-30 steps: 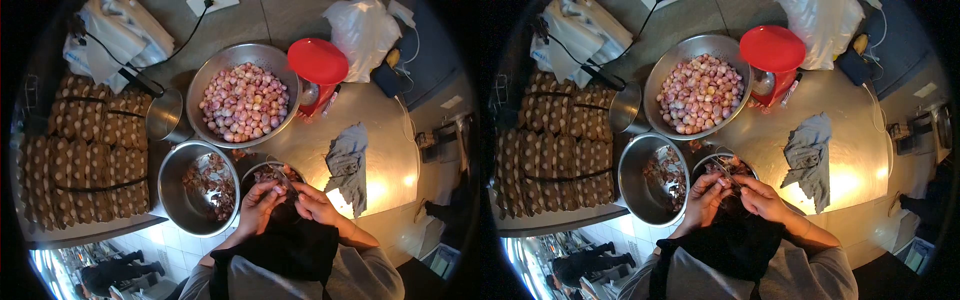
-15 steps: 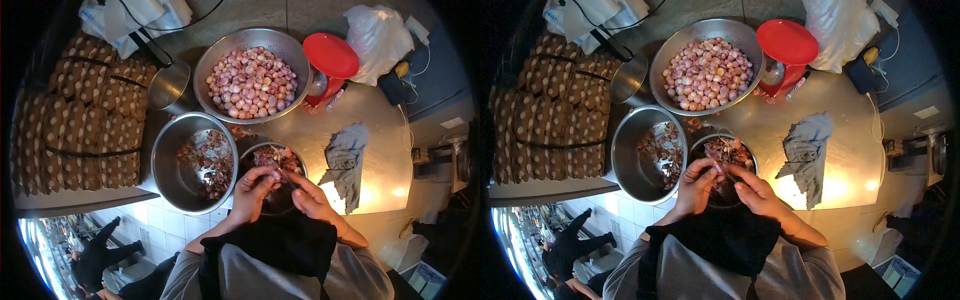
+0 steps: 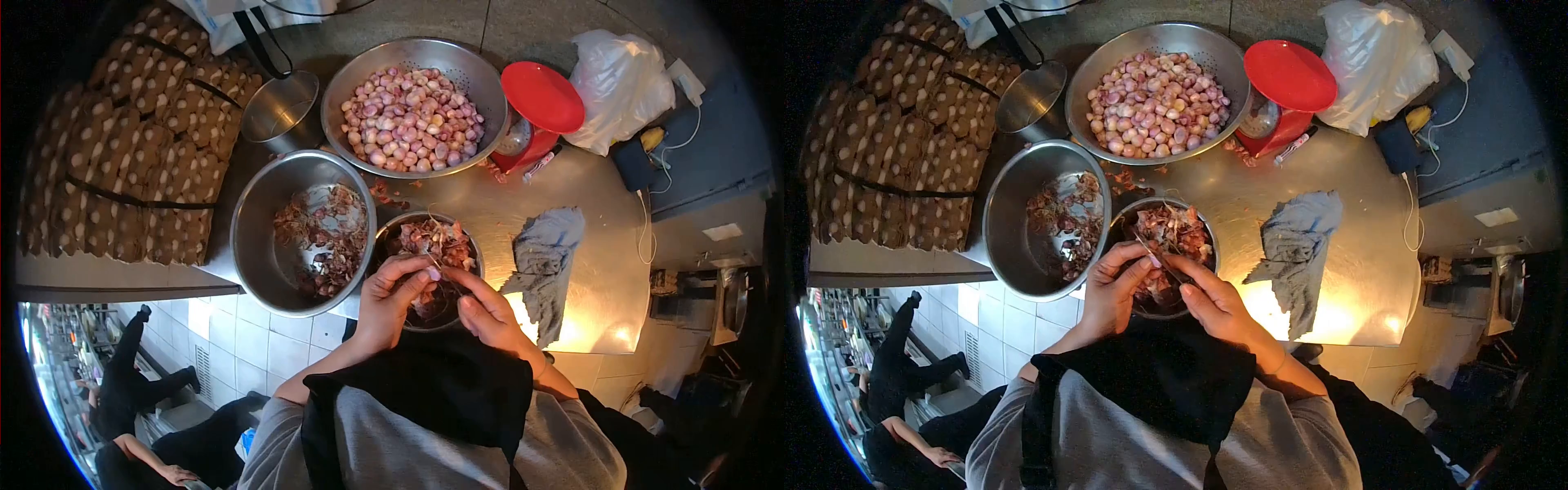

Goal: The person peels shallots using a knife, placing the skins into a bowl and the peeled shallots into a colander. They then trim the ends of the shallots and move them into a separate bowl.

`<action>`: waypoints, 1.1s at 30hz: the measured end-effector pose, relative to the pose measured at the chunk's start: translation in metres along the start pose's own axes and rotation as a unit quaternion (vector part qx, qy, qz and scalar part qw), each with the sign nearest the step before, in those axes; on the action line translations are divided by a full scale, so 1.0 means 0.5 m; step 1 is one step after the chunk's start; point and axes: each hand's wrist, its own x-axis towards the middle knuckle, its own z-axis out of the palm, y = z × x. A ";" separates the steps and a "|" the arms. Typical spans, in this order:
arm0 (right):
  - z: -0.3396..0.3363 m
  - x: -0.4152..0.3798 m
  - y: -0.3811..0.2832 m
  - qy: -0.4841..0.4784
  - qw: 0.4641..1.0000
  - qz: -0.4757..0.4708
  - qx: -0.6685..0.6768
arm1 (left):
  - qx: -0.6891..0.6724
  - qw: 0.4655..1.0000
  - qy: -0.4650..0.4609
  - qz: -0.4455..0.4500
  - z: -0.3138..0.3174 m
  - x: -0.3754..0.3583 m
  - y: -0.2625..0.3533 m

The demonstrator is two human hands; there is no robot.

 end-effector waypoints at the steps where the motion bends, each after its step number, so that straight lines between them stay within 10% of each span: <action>1: 0.000 0.002 -0.001 -0.002 1.000 -0.011 0.012 | 0.009 1.000 0.000 0.009 0.005 0.004 -0.002; 4: 0.002 0.019 0.015 0.031 0.988 -0.130 -0.083 | 0.024 0.999 0.015 0.036 0.013 0.006 -0.007; 11: -0.028 0.005 0.023 -0.017 0.985 -0.033 0.166 | 0.020 1.000 0.007 -0.002 0.038 0.017 0.004; 17: -0.014 0.002 0.020 0.013 0.998 -0.058 -0.013 | 0.014 0.999 -0.002 0.035 0.030 0.022 -0.004; 33: 0.038 -0.011 0.016 0.034 0.993 -0.052 0.103 | -0.019 0.998 -0.030 0.059 -0.003 -0.010 0.001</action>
